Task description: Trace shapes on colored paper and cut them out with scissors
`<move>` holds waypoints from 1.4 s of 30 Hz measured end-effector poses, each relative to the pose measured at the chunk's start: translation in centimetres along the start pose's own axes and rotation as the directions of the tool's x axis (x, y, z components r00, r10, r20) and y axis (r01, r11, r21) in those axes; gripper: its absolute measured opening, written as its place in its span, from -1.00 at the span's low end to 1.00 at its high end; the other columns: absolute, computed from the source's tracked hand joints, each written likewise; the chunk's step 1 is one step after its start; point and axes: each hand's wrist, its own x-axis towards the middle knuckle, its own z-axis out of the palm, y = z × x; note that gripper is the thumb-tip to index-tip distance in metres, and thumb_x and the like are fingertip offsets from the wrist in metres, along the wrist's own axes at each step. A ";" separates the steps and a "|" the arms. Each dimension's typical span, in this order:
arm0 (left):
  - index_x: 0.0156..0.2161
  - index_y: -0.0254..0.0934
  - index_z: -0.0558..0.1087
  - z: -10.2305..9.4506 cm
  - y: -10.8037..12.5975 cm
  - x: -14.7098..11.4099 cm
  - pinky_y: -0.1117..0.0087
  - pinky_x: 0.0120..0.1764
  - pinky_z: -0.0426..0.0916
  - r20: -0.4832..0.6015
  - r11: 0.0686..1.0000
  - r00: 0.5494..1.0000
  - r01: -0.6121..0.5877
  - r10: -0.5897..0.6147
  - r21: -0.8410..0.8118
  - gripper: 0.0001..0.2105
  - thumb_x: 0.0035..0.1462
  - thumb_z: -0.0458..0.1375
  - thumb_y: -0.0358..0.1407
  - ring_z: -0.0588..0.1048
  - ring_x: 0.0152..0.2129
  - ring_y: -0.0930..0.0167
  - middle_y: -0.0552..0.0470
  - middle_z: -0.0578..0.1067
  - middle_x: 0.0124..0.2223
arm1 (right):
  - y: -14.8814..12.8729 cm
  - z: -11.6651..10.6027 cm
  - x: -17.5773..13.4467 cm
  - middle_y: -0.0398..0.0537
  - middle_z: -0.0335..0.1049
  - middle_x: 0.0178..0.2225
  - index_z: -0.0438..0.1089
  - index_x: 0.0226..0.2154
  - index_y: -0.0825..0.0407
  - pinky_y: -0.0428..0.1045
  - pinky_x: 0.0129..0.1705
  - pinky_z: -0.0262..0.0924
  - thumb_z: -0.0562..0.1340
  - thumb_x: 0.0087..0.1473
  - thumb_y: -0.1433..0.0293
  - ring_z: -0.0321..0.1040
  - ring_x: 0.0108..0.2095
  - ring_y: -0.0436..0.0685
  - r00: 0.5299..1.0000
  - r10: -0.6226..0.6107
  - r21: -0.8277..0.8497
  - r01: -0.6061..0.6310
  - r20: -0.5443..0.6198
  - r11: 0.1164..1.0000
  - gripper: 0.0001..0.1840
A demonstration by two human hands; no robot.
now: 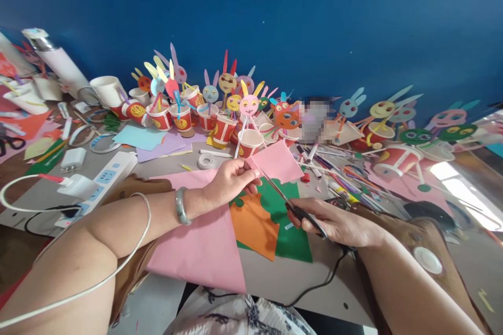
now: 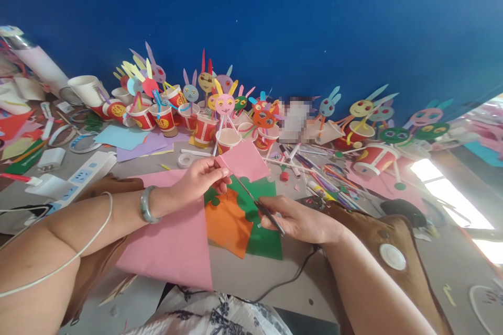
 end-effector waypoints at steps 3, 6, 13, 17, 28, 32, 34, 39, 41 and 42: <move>-0.37 -0.36 0.41 0.0 -0.3 0.0 0.50 -0.46 0.44 0.028 1.000 1.000 0.007 -0.007 -0.010 -0.83 0.13 0.20 -0.27 0.51 -0.58 0.52 0.03 0.51 -0.46 | 0.0 0.1 0.3 -0.07 0.31 -0.41 0.34 -0.37 0.05 -0.01 -0.34 0.16 -0.09 0.08 -0.30 0.21 -0.41 0.08 0.998 0.000 0.050 -0.003 0.060 0.999 -0.23; -0.35 -0.37 0.44 0.0 -0.3 -0.1 0.50 -0.46 0.44 0.051 1.000 0.999 0.019 -0.018 -0.017 -0.84 0.13 0.20 -0.27 0.50 -0.58 0.52 0.03 0.51 -0.45 | 0.1 0.3 0.5 -0.07 0.30 -0.41 0.33 -0.38 0.07 -0.01 -0.34 0.15 -0.08 0.07 -0.31 0.20 -0.40 0.08 0.998 -0.011 0.082 0.006 0.061 0.997 -0.22; -0.34 -0.37 0.45 0.0 0.2 -0.5 0.54 -0.48 0.41 0.084 0.998 0.995 0.061 -0.059 -0.027 -0.85 0.10 0.20 -0.28 0.51 -0.59 0.52 0.01 0.53 -0.46 | 0.0 1.0 0.9 -0.13 0.25 -0.43 0.29 -0.38 0.08 -0.05 -0.38 0.08 -0.06 0.07 -0.31 0.13 -0.43 0.02 0.997 -0.039 0.178 0.027 0.068 0.984 -0.23; -0.32 -0.38 0.46 -0.1 -0.1 -0.6 0.53 -0.45 0.42 0.099 0.999 0.994 0.046 -0.043 -0.026 -0.85 0.12 0.19 -0.28 0.52 -0.57 0.52 0.02 0.53 -0.47 | 0.1 1.5 1.2 -0.12 0.23 -0.42 0.28 -0.38 0.08 -0.05 -0.36 0.09 -0.04 0.08 -0.29 0.12 -0.40 0.03 0.996 -0.061 0.231 0.047 0.057 0.972 -0.25; -0.34 -0.37 0.48 0.0 -0.2 -0.6 0.55 -0.48 0.40 0.087 0.997 0.994 0.070 -0.067 -0.029 -0.82 0.09 0.24 -0.24 0.52 -0.59 0.53 0.02 0.53 -0.46 | 0.5 2.5 1.6 -0.09 0.21 -0.41 0.28 -0.38 0.08 -0.04 -0.37 0.11 -0.02 0.08 -0.28 0.10 -0.42 0.03 0.997 -0.075 0.226 0.074 -0.004 0.971 -0.27; -0.34 -0.37 0.49 0.0 -0.2 -0.6 0.56 -0.50 0.39 0.103 0.997 0.993 0.066 -0.062 -0.031 -0.85 0.11 0.21 -0.28 0.52 -0.60 0.53 0.04 0.52 -0.49 | 0.6 2.6 1.6 -0.09 0.22 -0.42 0.28 -0.39 0.07 -0.04 -0.37 0.12 -0.02 0.06 -0.30 0.10 -0.42 0.04 0.998 -0.063 0.239 0.061 -0.001 0.969 -0.26; -0.34 -0.37 0.48 0.0 -0.2 -0.6 0.54 -0.49 0.40 0.099 0.997 0.993 0.066 -0.061 -0.041 -0.86 0.10 0.21 -0.29 0.52 -0.60 0.53 0.03 0.54 -0.47 | 0.6 2.6 1.6 -0.10 0.21 -0.42 0.27 -0.39 0.07 -0.04 -0.37 0.12 -0.02 0.05 -0.30 0.10 -0.41 0.04 0.999 -0.054 0.243 0.052 0.003 0.969 -0.26; -0.35 -0.36 0.47 0.1 -0.2 -0.6 0.54 -0.48 0.41 0.091 0.995 0.993 0.082 -0.076 -0.056 -0.87 0.09 0.21 -0.30 0.52 -0.61 0.52 0.04 0.53 -0.49 | 0.6 2.7 1.7 -0.11 0.21 -0.42 0.27 -0.39 0.07 -0.03 -0.37 0.11 -0.01 0.05 -0.31 0.10 -0.41 0.04 0.999 -0.038 0.243 0.036 0.001 0.969 -0.25; -0.36 -0.36 0.46 0.1 -0.1 -0.6 0.53 -0.48 0.42 0.092 0.994 0.992 0.087 -0.081 -0.067 -0.87 0.08 0.21 -0.30 0.52 -0.60 0.51 0.04 0.53 -0.49 | 0.7 2.8 1.7 -0.11 0.21 -0.43 0.27 -0.39 0.07 -0.04 -0.38 0.11 -0.01 0.05 -0.30 0.09 -0.42 0.03 0.999 -0.034 0.241 0.034 -0.007 0.970 -0.26; -0.37 -0.36 0.45 0.1 -0.1 -0.6 0.51 -0.48 0.43 0.091 0.993 0.992 0.089 -0.083 -0.074 -0.87 0.08 0.21 -0.29 0.52 -0.60 0.50 0.03 0.53 -0.48 | 0.7 2.8 1.7 -0.12 0.20 -0.44 0.27 -0.39 0.06 -0.04 -0.39 0.11 -0.01 0.06 -0.30 0.08 -0.43 0.03 1.000 -0.030 0.240 0.031 -0.010 0.970 -0.27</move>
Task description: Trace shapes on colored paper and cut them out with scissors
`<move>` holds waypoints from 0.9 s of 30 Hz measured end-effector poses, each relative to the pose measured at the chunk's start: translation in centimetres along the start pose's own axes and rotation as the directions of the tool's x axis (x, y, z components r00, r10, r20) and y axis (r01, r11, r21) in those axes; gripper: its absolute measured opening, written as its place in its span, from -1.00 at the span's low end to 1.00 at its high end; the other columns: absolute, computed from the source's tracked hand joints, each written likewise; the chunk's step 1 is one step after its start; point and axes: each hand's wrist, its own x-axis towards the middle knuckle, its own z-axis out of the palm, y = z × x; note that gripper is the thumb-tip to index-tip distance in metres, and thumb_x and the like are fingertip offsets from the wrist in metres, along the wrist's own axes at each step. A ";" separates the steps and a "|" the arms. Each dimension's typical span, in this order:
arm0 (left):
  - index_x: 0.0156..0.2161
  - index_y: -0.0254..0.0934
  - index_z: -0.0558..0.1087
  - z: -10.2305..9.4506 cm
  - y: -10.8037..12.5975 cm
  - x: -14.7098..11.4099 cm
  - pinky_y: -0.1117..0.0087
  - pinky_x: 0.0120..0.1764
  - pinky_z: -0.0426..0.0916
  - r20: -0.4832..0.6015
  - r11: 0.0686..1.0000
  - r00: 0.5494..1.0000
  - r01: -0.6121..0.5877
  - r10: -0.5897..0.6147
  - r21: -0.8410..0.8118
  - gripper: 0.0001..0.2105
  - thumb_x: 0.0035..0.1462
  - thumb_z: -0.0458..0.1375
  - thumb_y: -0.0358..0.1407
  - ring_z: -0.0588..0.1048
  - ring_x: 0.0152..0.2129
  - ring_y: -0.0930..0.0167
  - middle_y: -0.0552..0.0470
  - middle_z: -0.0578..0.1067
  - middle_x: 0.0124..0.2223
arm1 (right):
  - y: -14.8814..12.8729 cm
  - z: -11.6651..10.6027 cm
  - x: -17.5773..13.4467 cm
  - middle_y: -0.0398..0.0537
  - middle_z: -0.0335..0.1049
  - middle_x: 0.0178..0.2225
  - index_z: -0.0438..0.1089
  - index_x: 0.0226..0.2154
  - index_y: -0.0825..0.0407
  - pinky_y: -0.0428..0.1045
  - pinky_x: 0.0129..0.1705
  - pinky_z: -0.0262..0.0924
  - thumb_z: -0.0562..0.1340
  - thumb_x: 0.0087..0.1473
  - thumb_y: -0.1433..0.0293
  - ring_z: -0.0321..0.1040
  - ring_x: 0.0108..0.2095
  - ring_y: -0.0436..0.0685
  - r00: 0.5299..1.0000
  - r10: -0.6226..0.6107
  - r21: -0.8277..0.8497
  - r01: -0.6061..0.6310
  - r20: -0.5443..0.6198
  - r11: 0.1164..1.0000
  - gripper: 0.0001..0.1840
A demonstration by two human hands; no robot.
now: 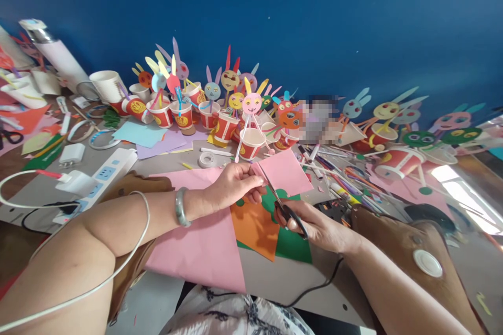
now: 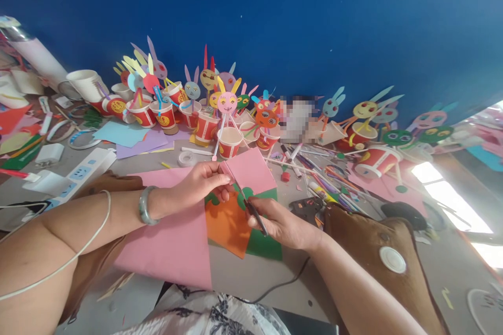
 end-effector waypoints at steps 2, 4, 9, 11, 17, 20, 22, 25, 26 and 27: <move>-0.38 -0.35 0.44 0.0 0.0 0.0 0.49 -0.47 0.44 -0.010 1.000 1.000 0.008 -0.008 -0.014 -0.86 0.08 0.21 -0.29 0.53 -0.59 0.49 0.01 0.54 -0.46 | 0.2 0.0 0.0 -0.13 0.18 -0.45 0.27 -0.40 0.06 -0.04 -0.41 0.10 0.00 0.06 -0.29 0.06 -0.44 0.02 1.000 0.004 -0.001 -0.004 -0.001 1.000 -0.28; -0.39 -0.35 0.44 0.1 0.0 0.1 0.49 -0.48 0.45 -0.022 0.999 0.999 0.026 -0.027 -0.025 -0.86 0.09 0.19 -0.29 0.53 -0.60 0.49 0.01 0.54 -0.47 | 0.3 0.0 0.0 -0.13 0.17 -0.45 0.26 -0.41 0.06 -0.05 -0.42 0.09 0.01 0.06 -0.29 0.05 -0.44 0.02 1.000 -0.003 0.000 0.003 0.004 1.000 -0.28; -0.41 -0.36 0.45 0.2 0.3 0.1 0.48 -0.48 0.45 -0.033 0.998 0.998 0.056 -0.057 -0.038 -0.85 0.11 0.14 -0.31 0.53 -0.61 0.49 0.00 0.54 -0.47 | 0.5 0.2 0.1 -0.15 0.14 -0.47 0.24 -0.42 0.06 -0.06 -0.45 0.07 0.00 0.08 -0.27 0.03 -0.46 0.00 1.000 -0.010 0.010 0.010 -0.002 1.000 -0.30; -0.42 -0.36 0.44 0.3 0.4 0.1 0.48 -0.48 0.44 -0.041 0.998 0.997 0.058 -0.060 -0.035 -0.85 0.12 0.14 -0.31 0.53 -0.61 0.48 0.00 0.53 -0.47 | 0.5 0.3 0.1 -0.15 0.13 -0.47 0.23 -0.43 0.06 -0.06 -0.45 0.06 0.00 0.08 -0.27 0.03 -0.46 0.00 1.000 -0.001 0.021 0.002 -0.009 1.000 -0.30; -0.40 -0.34 0.43 0.3 0.6 0.1 0.52 -0.51 0.42 -0.040 0.999 0.998 0.048 -0.049 -0.015 -0.85 0.13 0.11 -0.30 0.52 -0.60 0.50 0.00 0.53 -0.43 | 0.8 0.6 0.2 -0.18 0.11 -0.48 0.22 -0.43 0.05 -0.06 -0.44 0.00 0.00 0.11 -0.25 0.01 -0.46 0.00 1.000 0.004 0.030 -0.004 -0.018 1.000 -0.32; -0.38 -0.35 0.44 0.3 0.6 0.0 0.52 -0.51 0.41 -0.035 0.999 0.998 0.043 -0.043 0.002 -0.85 0.12 0.10 -0.30 0.51 -0.60 0.51 0.00 0.53 -0.42 | 0.9 0.6 0.3 -0.19 0.09 -0.49 0.20 -0.43 0.05 -0.07 -0.45 -0.01 0.01 0.13 -0.23 0.00 -0.47 -0.01 1.000 0.008 0.032 -0.008 -0.028 0.999 -0.34; -0.37 -0.36 0.45 0.2 0.5 0.0 0.52 -0.49 0.42 -0.022 0.999 0.999 0.037 -0.037 0.014 -0.84 0.13 0.10 -0.30 0.51 -0.59 0.51 -0.01 0.53 -0.41 | 0.9 0.6 0.3 -0.20 0.09 -0.49 0.20 -0.43 0.05 -0.07 -0.44 -0.01 0.00 0.14 -0.22 0.00 -0.47 -0.01 1.000 0.008 0.030 -0.007 -0.022 1.000 -0.35; -0.36 -0.36 0.46 0.0 0.1 0.0 0.51 -0.45 0.44 0.005 0.999 0.999 0.039 -0.039 0.028 -0.84 0.13 0.10 -0.30 0.53 -0.57 0.51 -0.02 0.54 -0.39 | 0.7 0.6 0.3 -0.20 0.09 -0.48 0.20 -0.43 0.05 -0.06 -0.43 0.00 -0.01 0.14 -0.22 -0.01 -0.46 -0.01 1.000 -0.002 0.025 0.002 -0.017 1.000 -0.35; -0.35 -0.36 0.46 -0.1 -0.1 0.0 0.52 -0.44 0.44 0.013 0.999 0.999 0.041 -0.041 0.032 -0.84 0.14 0.11 -0.30 0.53 -0.56 0.51 -0.03 0.54 -0.39 | 0.6 0.7 0.3 -0.20 0.09 -0.48 0.20 -0.44 0.05 -0.05 -0.43 0.00 -0.01 0.14 -0.22 -0.01 -0.46 -0.01 1.000 -0.004 0.024 0.005 -0.020 1.000 -0.35; -0.35 -0.36 0.46 -0.2 -0.2 0.0 0.52 -0.44 0.44 0.017 0.998 0.999 0.043 -0.044 0.034 -0.84 0.14 0.11 -0.29 0.53 -0.55 0.51 -0.03 0.54 -0.39 | 0.5 0.8 0.3 -0.20 0.08 -0.49 0.19 -0.44 0.05 -0.05 -0.43 0.00 -0.02 0.14 -0.23 -0.02 -0.46 -0.01 1.000 -0.005 0.023 0.006 -0.026 1.000 -0.34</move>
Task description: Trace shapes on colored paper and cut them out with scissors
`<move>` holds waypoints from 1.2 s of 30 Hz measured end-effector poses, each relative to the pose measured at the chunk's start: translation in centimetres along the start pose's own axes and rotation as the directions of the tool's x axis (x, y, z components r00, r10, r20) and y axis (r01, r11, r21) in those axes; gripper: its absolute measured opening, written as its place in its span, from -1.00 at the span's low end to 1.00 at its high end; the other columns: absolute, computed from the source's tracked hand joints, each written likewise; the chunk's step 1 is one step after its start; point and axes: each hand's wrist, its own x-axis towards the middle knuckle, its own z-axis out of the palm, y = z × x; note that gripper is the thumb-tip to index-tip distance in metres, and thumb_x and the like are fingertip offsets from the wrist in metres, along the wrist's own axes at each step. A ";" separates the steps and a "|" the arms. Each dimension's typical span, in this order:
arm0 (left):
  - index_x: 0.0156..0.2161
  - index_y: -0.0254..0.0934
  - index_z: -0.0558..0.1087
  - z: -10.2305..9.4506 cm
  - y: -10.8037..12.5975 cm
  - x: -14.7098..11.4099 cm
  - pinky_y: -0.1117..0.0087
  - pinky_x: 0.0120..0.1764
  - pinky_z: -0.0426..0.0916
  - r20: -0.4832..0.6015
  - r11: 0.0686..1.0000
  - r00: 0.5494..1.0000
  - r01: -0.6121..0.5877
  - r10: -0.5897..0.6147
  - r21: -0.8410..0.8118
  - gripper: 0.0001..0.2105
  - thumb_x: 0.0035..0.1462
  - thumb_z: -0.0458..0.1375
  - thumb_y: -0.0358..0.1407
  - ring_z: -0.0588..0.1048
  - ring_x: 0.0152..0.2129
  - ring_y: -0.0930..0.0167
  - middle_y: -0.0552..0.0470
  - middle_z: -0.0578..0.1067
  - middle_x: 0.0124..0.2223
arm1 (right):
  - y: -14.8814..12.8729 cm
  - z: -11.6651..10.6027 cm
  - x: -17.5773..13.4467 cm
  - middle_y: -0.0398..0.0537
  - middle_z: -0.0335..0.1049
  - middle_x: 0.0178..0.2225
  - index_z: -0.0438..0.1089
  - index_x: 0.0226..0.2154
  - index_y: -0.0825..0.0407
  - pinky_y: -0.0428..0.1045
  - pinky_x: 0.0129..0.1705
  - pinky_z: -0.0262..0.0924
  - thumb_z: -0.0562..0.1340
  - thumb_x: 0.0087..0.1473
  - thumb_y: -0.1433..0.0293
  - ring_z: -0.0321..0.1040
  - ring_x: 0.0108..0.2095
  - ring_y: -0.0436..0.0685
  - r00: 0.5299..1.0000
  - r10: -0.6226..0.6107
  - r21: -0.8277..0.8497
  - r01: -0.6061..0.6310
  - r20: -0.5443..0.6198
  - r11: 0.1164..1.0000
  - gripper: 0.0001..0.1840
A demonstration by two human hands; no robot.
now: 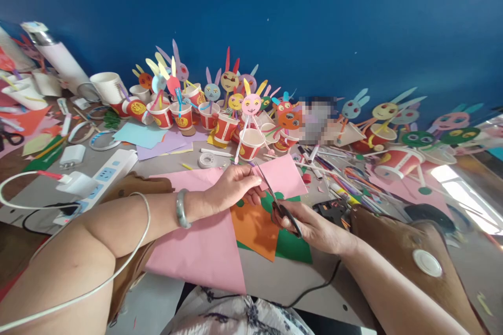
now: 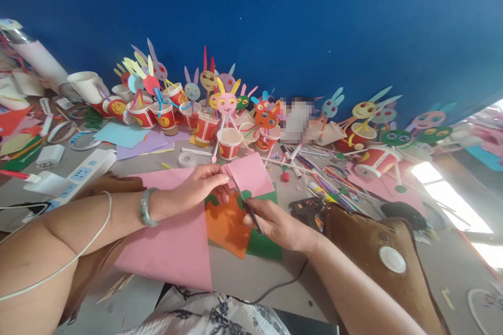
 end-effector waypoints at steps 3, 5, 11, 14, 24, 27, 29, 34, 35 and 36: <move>-0.34 -0.36 0.46 -0.1 -0.2 0.0 0.53 -0.44 0.43 0.000 1.000 1.000 -0.002 0.002 0.009 -0.83 0.14 0.11 -0.28 0.54 -0.55 0.50 -0.02 0.54 -0.40 | -0.1 0.2 0.0 -0.20 0.06 -0.50 0.17 -0.47 0.04 -0.05 -0.44 -0.01 -0.02 0.13 -0.23 -0.03 -0.47 -0.01 1.000 -0.003 0.000 0.003 -0.025 1.000 -0.34; -0.34 -0.35 0.46 0.0 -0.2 0.0 0.52 -0.44 0.42 -0.002 1.000 1.000 -0.005 0.005 0.014 -0.83 0.14 0.11 -0.28 0.54 -0.55 0.50 -0.02 0.54 -0.40 | -0.1 0.4 0.0 -0.20 0.06 -0.51 0.17 -0.47 0.04 -0.05 -0.46 -0.01 -0.01 0.14 -0.22 -0.03 -0.48 -0.01 0.999 -0.010 0.007 0.010 -0.037 1.000 -0.35; -0.35 -0.37 0.47 0.2 0.4 -0.1 0.52 -0.45 0.41 -0.018 0.999 1.000 0.011 -0.010 0.040 -0.83 0.13 0.10 -0.28 0.52 -0.56 0.51 -0.01 0.53 -0.42 | -0.1 0.5 0.0 -0.20 0.06 -0.51 0.18 -0.48 0.04 -0.06 -0.45 0.00 0.01 0.19 -0.16 -0.03 -0.48 -0.02 0.999 0.012 0.019 -0.012 -0.049 1.000 -0.39; -0.35 -0.37 0.47 0.2 0.4 -0.1 0.51 -0.45 0.40 -0.015 0.999 1.000 0.013 -0.012 0.048 -0.81 0.13 0.10 -0.27 0.52 -0.56 0.49 -0.01 0.52 -0.44 | -0.3 0.6 0.1 -0.21 0.04 -0.51 0.16 -0.49 0.04 -0.06 -0.46 -0.02 0.01 0.18 -0.17 -0.04 -0.48 -0.03 0.998 0.030 0.019 -0.029 -0.054 0.999 -0.39; -0.44 -0.32 0.39 0.2 0.2 -0.1 0.56 -0.54 0.27 -0.044 0.990 0.995 -0.086 0.092 0.111 -0.82 0.13 0.12 -0.26 0.40 -0.65 0.55 0.12 0.41 -0.59 | -0.7 0.7 0.2 -0.22 0.00 -0.53 0.10 -0.52 0.02 -0.06 -0.49 -0.08 0.03 0.16 -0.17 -0.10 -0.50 -0.03 0.995 0.062 0.069 -0.057 -0.077 0.996 -0.39; -0.41 -0.31 0.39 0.3 0.3 -0.2 0.55 -0.52 0.30 -0.033 0.993 0.997 -0.071 0.074 0.089 -0.84 0.14 0.10 -0.27 0.42 -0.64 0.53 0.09 0.44 -0.57 | -0.9 0.7 0.1 -0.23 -0.02 -0.53 0.10 -0.52 0.02 -0.06 -0.49 -0.08 0.03 0.17 -0.17 -0.11 -0.50 -0.03 0.995 0.064 0.077 -0.058 -0.082 0.995 -0.39; -0.37 -0.32 0.41 0.3 0.2 -0.2 0.53 -0.50 0.34 -0.009 0.998 0.999 -0.047 0.047 0.051 -0.83 0.16 0.09 -0.25 0.47 -0.61 0.51 0.06 0.47 -0.55 | -0.9 0.8 0.1 -0.24 -0.02 -0.53 0.10 -0.51 0.02 -0.07 -0.49 -0.07 0.03 0.18 -0.16 -0.10 -0.50 -0.04 0.995 0.067 0.076 -0.061 -0.079 0.995 -0.40; -0.37 -0.33 0.41 0.4 -0.1 0.0 0.48 -0.43 0.41 0.016 0.999 1.000 -0.013 0.013 -0.039 -0.81 0.15 0.13 -0.21 0.55 -0.52 0.44 -0.01 0.54 -0.48 | -0.6 0.8 0.1 -0.23 0.00 -0.52 0.08 -0.50 0.02 -0.07 -0.46 -0.04 -0.01 0.18 -0.17 -0.07 -0.49 -0.03 0.995 0.078 0.056 -0.074 -0.069 0.996 -0.39; -0.38 -0.34 0.41 0.4 -0.1 0.0 0.47 -0.40 0.43 0.013 0.998 1.000 -0.016 0.017 -0.058 -0.80 0.14 0.15 -0.21 0.56 -0.50 0.43 -0.01 0.54 -0.45 | -0.6 0.7 0.1 -0.24 0.00 -0.52 0.08 -0.50 0.02 -0.07 -0.46 -0.03 -0.01 0.18 -0.17 -0.07 -0.49 -0.03 0.994 0.077 0.055 -0.073 -0.071 0.996 -0.39; -0.38 -0.35 0.42 0.5 -0.1 0.1 0.45 -0.36 0.45 0.009 0.997 1.000 -0.024 0.025 -0.079 -0.80 0.12 0.17 -0.21 0.56 -0.48 0.43 -0.02 0.55 -0.43 | -0.6 0.7 0.1 -0.24 -0.01 -0.52 0.08 -0.50 0.02 -0.07 -0.45 -0.03 -0.01 0.18 -0.17 -0.07 -0.49 -0.03 0.994 0.075 0.055 -0.071 -0.073 0.996 -0.39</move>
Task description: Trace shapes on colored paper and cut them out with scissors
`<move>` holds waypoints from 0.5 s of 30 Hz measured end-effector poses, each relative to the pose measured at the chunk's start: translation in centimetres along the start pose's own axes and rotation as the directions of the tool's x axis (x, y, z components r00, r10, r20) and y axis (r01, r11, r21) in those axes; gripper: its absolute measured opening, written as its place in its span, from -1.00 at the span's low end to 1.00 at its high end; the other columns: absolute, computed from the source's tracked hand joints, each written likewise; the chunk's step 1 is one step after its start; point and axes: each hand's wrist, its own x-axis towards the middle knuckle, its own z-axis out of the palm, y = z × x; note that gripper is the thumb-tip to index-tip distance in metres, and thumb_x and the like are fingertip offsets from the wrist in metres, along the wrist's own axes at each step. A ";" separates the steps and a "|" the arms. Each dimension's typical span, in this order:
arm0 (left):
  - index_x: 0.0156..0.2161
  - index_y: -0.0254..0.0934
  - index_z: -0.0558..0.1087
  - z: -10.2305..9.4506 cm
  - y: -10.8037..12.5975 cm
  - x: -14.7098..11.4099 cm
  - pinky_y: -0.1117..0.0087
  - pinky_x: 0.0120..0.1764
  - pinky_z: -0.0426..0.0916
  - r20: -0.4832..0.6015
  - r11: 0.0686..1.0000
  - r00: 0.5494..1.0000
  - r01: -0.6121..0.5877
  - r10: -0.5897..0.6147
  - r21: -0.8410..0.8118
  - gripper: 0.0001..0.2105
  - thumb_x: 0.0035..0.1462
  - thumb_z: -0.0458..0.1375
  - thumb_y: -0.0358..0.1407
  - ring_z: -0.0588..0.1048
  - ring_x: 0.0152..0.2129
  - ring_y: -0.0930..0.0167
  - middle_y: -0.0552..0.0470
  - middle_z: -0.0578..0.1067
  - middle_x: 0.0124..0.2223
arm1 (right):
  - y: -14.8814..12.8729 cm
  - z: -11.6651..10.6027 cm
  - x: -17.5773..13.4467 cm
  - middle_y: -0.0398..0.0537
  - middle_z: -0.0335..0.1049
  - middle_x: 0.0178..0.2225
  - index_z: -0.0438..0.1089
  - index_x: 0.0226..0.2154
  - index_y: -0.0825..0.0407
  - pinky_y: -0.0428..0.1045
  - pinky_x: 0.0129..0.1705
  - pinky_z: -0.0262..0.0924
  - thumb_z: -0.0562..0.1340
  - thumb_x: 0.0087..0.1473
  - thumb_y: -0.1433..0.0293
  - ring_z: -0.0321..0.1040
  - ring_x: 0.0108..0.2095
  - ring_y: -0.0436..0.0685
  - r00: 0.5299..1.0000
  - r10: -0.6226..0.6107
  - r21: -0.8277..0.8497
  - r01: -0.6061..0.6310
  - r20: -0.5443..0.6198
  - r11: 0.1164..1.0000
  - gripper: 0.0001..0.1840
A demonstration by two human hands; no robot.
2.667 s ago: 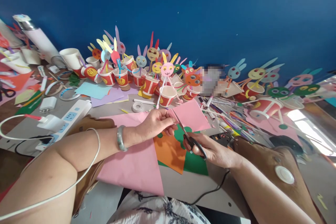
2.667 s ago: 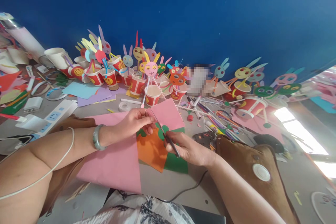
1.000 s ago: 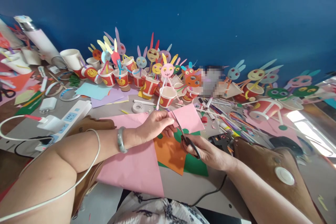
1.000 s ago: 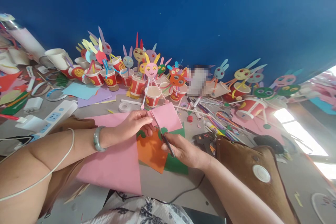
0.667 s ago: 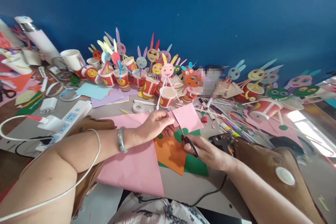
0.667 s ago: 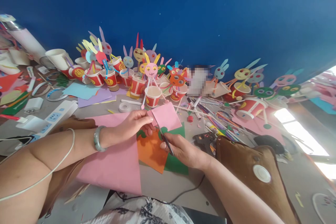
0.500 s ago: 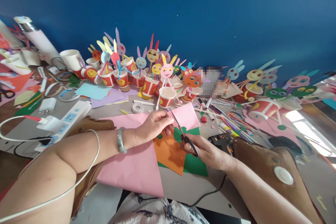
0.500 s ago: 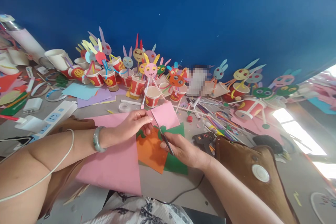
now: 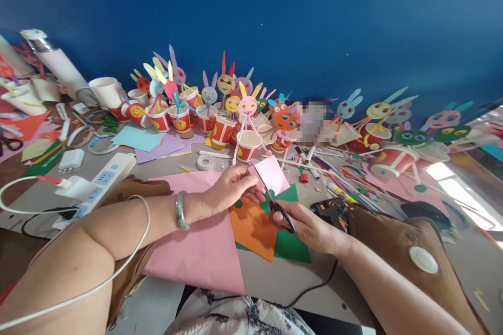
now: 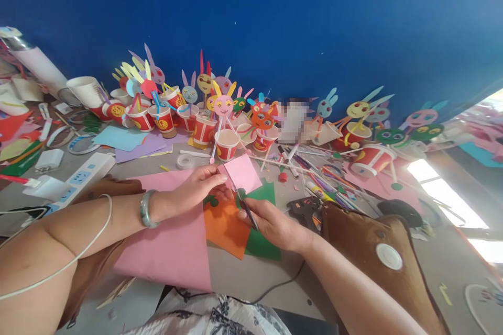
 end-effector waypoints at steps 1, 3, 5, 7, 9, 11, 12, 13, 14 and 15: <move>-0.39 -0.35 0.42 0.1 0.0 0.0 0.43 -0.32 0.46 -0.001 1.000 1.000 -0.012 0.012 -0.019 -0.80 0.10 0.19 -0.21 0.56 -0.46 0.43 -0.01 0.55 -0.40 | 0.0 0.0 0.0 -0.24 0.00 -0.52 0.09 -0.50 0.02 -0.07 -0.45 -0.02 -0.01 0.19 -0.17 -0.07 -0.49 -0.03 1.000 -0.001 0.000 0.001 -0.002 1.000 -0.39; -0.40 -0.36 0.44 0.2 0.1 0.1 0.40 -0.26 0.48 0.001 0.998 0.999 -0.034 0.034 -0.044 -0.80 0.07 0.22 -0.22 0.55 -0.44 0.44 0.01 0.54 -0.38 | -0.1 0.1 0.0 -0.23 0.01 -0.53 0.10 -0.51 0.02 -0.07 -0.46 -0.01 0.00 0.19 -0.16 -0.06 -0.49 -0.04 1.000 0.005 -0.004 -0.005 -0.010 1.000 -0.40; -0.41 -0.36 0.43 0.3 0.2 0.0 0.39 -0.23 0.48 0.000 0.998 0.999 -0.044 0.044 -0.051 -0.80 0.06 0.22 -0.22 0.54 -0.41 0.44 0.02 0.53 -0.37 | -0.2 0.2 -0.1 -0.23 0.03 -0.53 0.11 -0.51 0.02 -0.07 -0.47 0.00 0.02 0.18 -0.16 -0.05 -0.50 -0.04 0.999 0.014 -0.007 -0.014 -0.032 1.000 -0.40; -0.42 -0.35 0.42 0.4 0.3 0.0 0.38 -0.21 0.47 -0.005 0.998 0.999 -0.050 0.049 -0.047 -0.82 0.06 0.21 -0.24 0.54 -0.39 0.44 0.03 0.52 -0.36 | -0.1 0.3 0.0 -0.22 0.04 -0.54 0.13 -0.52 0.03 -0.08 -0.48 0.02 0.03 0.17 -0.16 -0.04 -0.51 -0.04 0.998 0.011 -0.001 -0.011 -0.058 1.000 -0.39; -0.43 -0.34 0.41 0.5 0.5 -0.1 0.40 -0.21 0.46 -0.018 0.996 0.997 -0.073 0.072 -0.041 -0.83 0.06 0.19 -0.25 0.52 -0.39 0.47 0.04 0.51 -0.37 | 0.0 0.2 0.1 -0.22 0.06 -0.54 0.15 -0.52 0.03 -0.09 -0.50 0.01 0.05 0.16 -0.16 -0.03 -0.52 -0.05 0.997 0.001 0.002 -0.001 -0.079 1.000 -0.40; -0.44 -0.32 0.40 0.6 0.5 0.0 0.41 -0.19 0.45 -0.043 0.994 0.994 -0.105 0.103 -0.041 -0.83 0.06 0.19 -0.25 0.51 -0.40 0.48 0.06 0.50 -0.38 | 0.0 -0.1 0.2 -0.22 0.06 -0.56 0.16 -0.54 0.04 -0.09 -0.52 -0.02 0.09 0.16 -0.13 -0.04 -0.53 -0.05 0.997 -0.001 -0.008 0.000 -0.082 1.000 -0.41; -0.44 -0.32 0.39 0.5 0.5 0.1 0.40 -0.18 0.44 -0.061 0.992 0.992 -0.116 0.113 -0.044 -0.83 0.06 0.19 -0.25 0.51 -0.39 0.48 0.07 0.50 -0.39 | 0.0 -0.4 0.2 -0.23 0.07 -0.57 0.16 -0.55 0.04 -0.09 -0.52 -0.03 0.11 0.15 -0.11 -0.04 -0.53 -0.05 0.997 -0.005 -0.014 0.004 -0.076 1.000 -0.42; -0.44 -0.31 0.39 0.4 0.4 0.2 0.40 -0.16 0.45 -0.081 0.991 0.990 -0.122 0.118 -0.049 -0.83 0.06 0.19 -0.24 0.52 -0.39 0.48 0.08 0.49 -0.39 | 0.0 -0.7 0.2 -0.23 0.07 -0.58 0.16 -0.56 0.04 -0.09 -0.52 -0.03 0.14 0.14 -0.09 -0.04 -0.54 -0.05 0.998 -0.014 -0.021 0.012 -0.065 1.000 -0.43; -0.44 -0.31 0.39 0.3 0.3 0.3 0.39 -0.16 0.45 -0.100 0.991 0.988 -0.125 0.119 -0.054 -0.82 0.06 0.20 -0.23 0.52 -0.39 0.47 0.08 0.49 -0.40 | -0.1 -1.0 0.1 -0.23 0.08 -0.59 0.17 -0.57 0.04 -0.09 -0.51 -0.03 0.17 0.13 -0.08 -0.03 -0.54 -0.05 0.999 -0.029 -0.029 0.028 -0.046 0.999 -0.44; -0.43 -0.31 0.39 0.2 0.2 0.4 0.39 -0.16 0.45 -0.117 0.990 0.986 -0.127 0.120 -0.054 -0.82 0.06 0.20 -0.22 0.53 -0.38 0.47 0.09 0.49 -0.39 | -0.1 -1.2 0.0 -0.23 0.10 -0.60 0.18 -0.58 0.05 -0.09 -0.50 -0.03 0.21 0.11 -0.05 -0.01 -0.54 -0.05 0.998 -0.052 -0.035 0.051 -0.024 0.998 -0.45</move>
